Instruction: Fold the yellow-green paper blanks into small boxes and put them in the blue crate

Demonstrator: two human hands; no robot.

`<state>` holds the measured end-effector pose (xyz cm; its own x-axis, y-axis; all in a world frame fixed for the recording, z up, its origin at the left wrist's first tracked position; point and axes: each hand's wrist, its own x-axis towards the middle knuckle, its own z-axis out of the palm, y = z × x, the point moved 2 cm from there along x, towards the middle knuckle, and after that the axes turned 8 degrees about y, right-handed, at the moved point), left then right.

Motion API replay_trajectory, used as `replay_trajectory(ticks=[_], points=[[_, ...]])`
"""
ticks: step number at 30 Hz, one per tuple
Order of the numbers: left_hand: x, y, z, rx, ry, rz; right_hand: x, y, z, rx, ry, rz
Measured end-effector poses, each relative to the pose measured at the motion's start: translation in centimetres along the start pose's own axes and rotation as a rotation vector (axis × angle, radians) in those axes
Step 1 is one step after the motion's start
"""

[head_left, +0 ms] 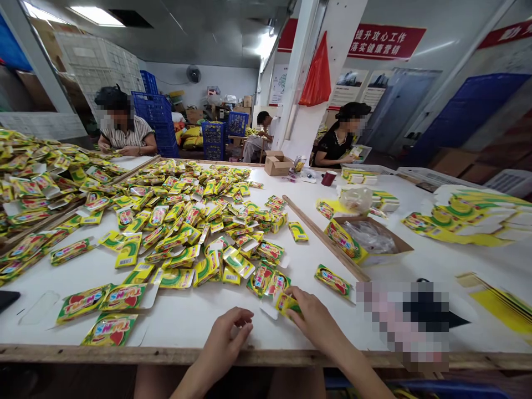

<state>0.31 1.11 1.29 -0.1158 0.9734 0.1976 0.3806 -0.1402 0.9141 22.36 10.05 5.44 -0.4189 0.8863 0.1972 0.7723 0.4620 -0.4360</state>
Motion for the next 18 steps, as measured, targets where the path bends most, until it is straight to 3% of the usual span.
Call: replay_trajectory(ticks=[4,8,13,18], points=[[-0.3,0.8,0.5,-0.064,0.045,0.001,0.1,-2.4,0.4,0.183,0.182,-0.027],[-0.4,2.0,1.2,-0.233,0.105,-0.012,0.2,-5.6,2.1,0.339,0.374,-0.017],[0.5,2.0,0.8,-0.375,0.108,0.007,-0.5,-8.3,4.2,0.563,0.332,-0.068],[1.0,0.1,-0.6,-0.328,0.086,-0.109,-1.5,-8.1,5.4,0.634,0.332,-0.012]])
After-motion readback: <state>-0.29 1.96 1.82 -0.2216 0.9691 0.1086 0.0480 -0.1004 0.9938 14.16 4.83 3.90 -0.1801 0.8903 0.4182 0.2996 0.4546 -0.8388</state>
